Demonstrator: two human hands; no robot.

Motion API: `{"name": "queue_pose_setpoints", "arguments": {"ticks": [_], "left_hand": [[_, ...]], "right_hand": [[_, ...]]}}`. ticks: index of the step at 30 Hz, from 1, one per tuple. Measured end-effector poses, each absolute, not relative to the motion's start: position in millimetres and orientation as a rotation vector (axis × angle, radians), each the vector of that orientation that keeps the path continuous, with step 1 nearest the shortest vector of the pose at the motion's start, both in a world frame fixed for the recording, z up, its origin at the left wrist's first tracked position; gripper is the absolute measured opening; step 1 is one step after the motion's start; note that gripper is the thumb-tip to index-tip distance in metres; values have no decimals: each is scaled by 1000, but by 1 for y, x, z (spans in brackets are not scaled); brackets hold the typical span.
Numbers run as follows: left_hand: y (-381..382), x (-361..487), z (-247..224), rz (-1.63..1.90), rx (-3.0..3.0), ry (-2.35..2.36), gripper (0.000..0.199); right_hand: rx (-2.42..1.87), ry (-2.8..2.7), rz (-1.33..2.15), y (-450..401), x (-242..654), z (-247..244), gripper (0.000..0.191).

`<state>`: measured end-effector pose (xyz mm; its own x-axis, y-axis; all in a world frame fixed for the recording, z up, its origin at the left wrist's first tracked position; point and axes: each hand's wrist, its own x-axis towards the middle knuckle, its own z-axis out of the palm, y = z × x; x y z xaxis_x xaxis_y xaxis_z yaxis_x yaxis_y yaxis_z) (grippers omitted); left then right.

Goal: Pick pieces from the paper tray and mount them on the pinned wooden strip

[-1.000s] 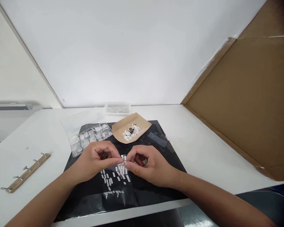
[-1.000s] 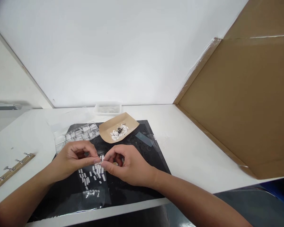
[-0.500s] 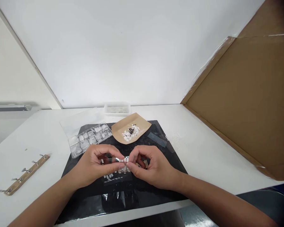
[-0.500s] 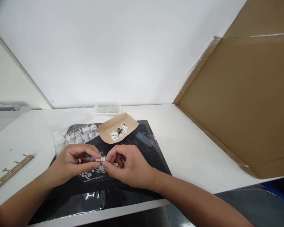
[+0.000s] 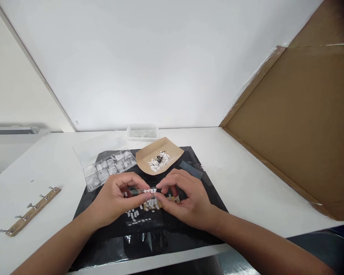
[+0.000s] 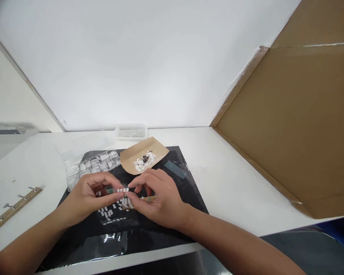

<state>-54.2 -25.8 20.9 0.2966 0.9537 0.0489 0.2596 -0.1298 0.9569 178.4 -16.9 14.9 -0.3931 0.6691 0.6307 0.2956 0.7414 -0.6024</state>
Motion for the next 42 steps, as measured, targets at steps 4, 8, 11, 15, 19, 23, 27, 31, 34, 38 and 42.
{"name": "queue_pose_setpoints", "arguments": {"ticks": [4,8,11,15,19,23,27,31,34,38,42], "left_hand": [[-27,-55,22,912,1594,1113,25],[-28,-55,23,908,1583,1109,24],[-28,-54,22,905,1573,1118,24],[-27,-53,22,908,1568,1116,25],[-28,-53,23,910,1584,1111,24],[-29,-54,22,909,1619,1104,22],[-29,-55,22,909,1644,1107,21],[-30,-55,22,912,1673,1115,19],[-30,-55,22,903,1682,1113,19],[-29,-54,22,897,1671,1108,18],[-28,-55,21,887,1652,1111,18]], "right_hand": [[-708,-2060,397,-16,179,15,8],[-681,-2092,349,-14,180,15,6],[-671,-2109,348,-13,181,16,6],[-659,-2120,398,-13,183,18,3],[-676,-2129,446,-13,183,19,3],[-683,-2150,460,-14,184,20,1],[-686,-2171,433,-14,184,22,5],[-713,-2186,448,-14,184,22,4],[-721,-2181,464,-15,184,22,4],[-722,-2179,484,-15,184,23,4],[-716,-2166,550,-15,185,21,1]]}}
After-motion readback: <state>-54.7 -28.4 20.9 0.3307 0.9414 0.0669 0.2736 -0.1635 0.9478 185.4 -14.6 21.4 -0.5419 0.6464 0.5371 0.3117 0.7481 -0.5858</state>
